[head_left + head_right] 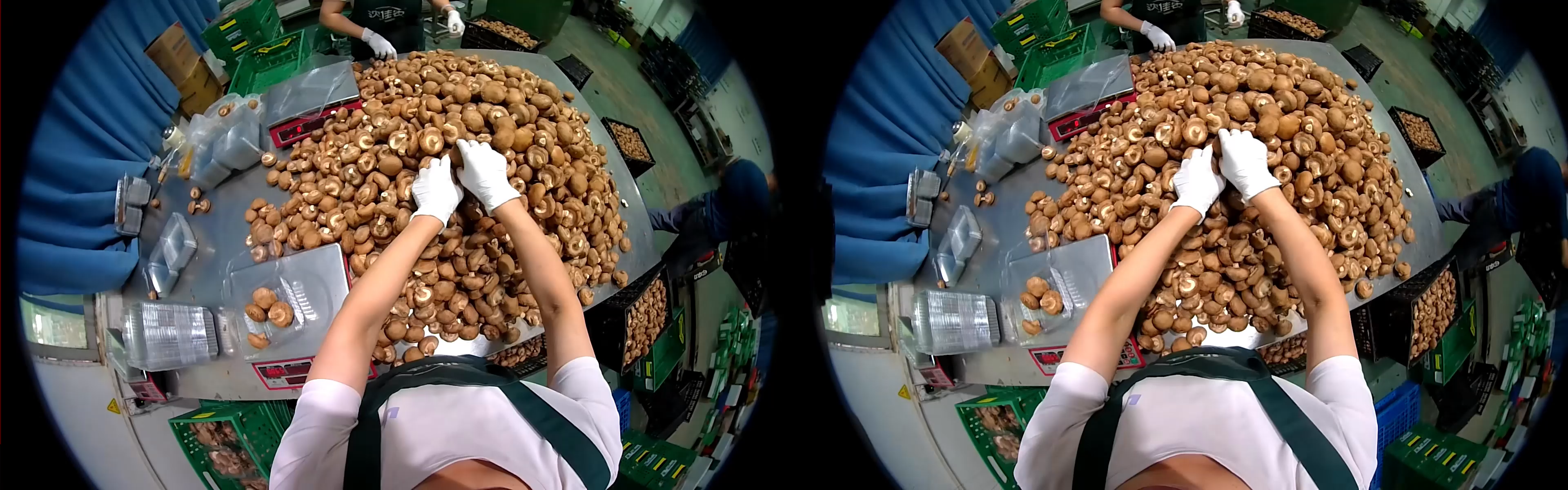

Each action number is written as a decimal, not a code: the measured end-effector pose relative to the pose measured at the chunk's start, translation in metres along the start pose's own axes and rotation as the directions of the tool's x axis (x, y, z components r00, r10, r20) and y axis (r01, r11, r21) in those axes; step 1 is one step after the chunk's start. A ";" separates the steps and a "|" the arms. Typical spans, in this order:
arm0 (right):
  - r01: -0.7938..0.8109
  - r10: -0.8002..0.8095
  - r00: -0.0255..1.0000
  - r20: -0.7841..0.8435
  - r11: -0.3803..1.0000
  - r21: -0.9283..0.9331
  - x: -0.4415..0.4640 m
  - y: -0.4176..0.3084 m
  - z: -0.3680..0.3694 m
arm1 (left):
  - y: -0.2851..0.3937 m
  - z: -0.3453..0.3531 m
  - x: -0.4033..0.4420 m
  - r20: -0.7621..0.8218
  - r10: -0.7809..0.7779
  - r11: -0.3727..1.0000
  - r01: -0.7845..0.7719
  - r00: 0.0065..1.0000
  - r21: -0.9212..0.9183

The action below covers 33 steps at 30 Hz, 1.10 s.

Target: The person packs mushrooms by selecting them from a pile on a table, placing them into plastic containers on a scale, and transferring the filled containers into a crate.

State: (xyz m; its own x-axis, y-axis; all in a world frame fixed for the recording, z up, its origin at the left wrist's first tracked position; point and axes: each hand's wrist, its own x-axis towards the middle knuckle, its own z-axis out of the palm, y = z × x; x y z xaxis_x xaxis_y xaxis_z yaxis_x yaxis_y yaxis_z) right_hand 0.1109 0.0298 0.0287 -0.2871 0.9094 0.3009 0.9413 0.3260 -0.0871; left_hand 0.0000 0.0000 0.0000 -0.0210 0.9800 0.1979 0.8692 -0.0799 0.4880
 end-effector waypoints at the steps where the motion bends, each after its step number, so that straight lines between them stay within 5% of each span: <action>1: 0.034 -0.026 0.996 -0.084 0.995 0.096 -0.005 -0.001 -0.011 | -0.002 0.002 -0.001 -0.030 0.020 0.999 -0.020 0.999 -0.030; 3: -0.154 0.184 0.982 -0.049 0.919 0.362 -0.020 -0.018 -0.030 | -0.020 -0.009 -0.007 -0.051 -0.045 0.994 0.040 0.998 -0.099; 5: -0.215 0.314 0.945 0.088 0.397 0.892 -0.025 -0.001 -0.037 | -0.016 -0.023 -0.001 0.019 -0.095 0.978 0.097 0.995 -0.184; 7: -0.237 0.183 0.942 0.283 -0.239 0.942 -0.032 0.012 -0.049 | -0.019 -0.032 -0.004 0.018 -0.108 0.970 0.109 0.994 -0.217; 9: -0.174 0.093 0.949 0.301 -0.639 0.749 -0.042 0.022 -0.051 | -0.016 -0.048 -0.010 0.089 -0.140 0.936 0.161 0.986 -0.314; 11: -0.154 0.183 0.925 0.333 -0.621 0.769 -0.040 0.035 -0.046 | -0.020 -0.040 -0.009 0.034 0.085 0.969 -0.074 0.996 -0.237; 13: -0.235 0.310 0.855 0.415 -0.482 0.844 -0.029 0.039 -0.049 | -0.007 -0.043 -0.011 0.199 0.201 0.979 -0.201 0.959 -0.020; 14: -0.228 0.385 0.842 0.379 -0.383 0.895 -0.030 0.039 -0.049 | 0.001 -0.044 -0.006 0.431 0.146 0.970 -0.214 0.890 0.112; 18: -0.258 0.253 0.948 0.194 0.253 0.932 -0.010 0.009 -0.066 | 0.022 -0.030 0.004 0.447 0.227 0.880 -0.378 0.866 0.287; 21: -0.222 0.201 0.974 0.102 0.775 0.591 0.015 -0.005 -0.054 | 0.029 -0.028 0.014 0.537 0.189 0.834 -0.424 0.822 0.354; 23: -0.244 0.230 0.969 0.086 0.869 0.431 0.026 -0.010 -0.050 | 0.018 -0.035 0.011 0.496 0.198 0.876 -0.380 0.845 0.297; 25: -0.041 0.067 0.972 -0.227 0.992 0.116 0.040 -0.002 -0.030 | 0.001 -0.037 0.007 0.339 0.192 0.966 -0.238 0.921 0.101; 27: -0.082 0.090 0.985 -0.144 0.995 0.061 0.052 0.003 -0.023 | -0.010 -0.044 0.002 0.245 0.076 0.995 -0.058 0.967 -0.080; 29: 0.067 -0.070 0.997 -0.042 0.996 -0.066 0.059 0.008 -0.016 | -0.021 -0.054 -0.003 0.200 0.037 0.976 0.007 0.979 -0.217; 31: 0.191 -0.170 0.976 0.136 0.969 -0.159 0.055 -0.003 -0.019 | -0.039 -0.046 -0.003 0.158 -0.063 0.892 0.127 0.985 -0.435; 33: 0.183 -0.155 0.979 0.133 0.954 -0.239 0.051 -0.010 -0.015 | -0.052 -0.041 -0.002 0.233 -0.110 0.535 0.255 0.966 -0.806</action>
State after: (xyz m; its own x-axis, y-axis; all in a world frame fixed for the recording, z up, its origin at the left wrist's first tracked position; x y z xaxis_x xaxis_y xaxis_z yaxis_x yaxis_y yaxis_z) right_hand 0.0894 0.0688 0.0587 -0.4503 0.8742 0.1817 0.8874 0.4158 0.1990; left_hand -0.0655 -0.0055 0.0094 -0.0012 0.9982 -0.0602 0.0614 0.0602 0.9963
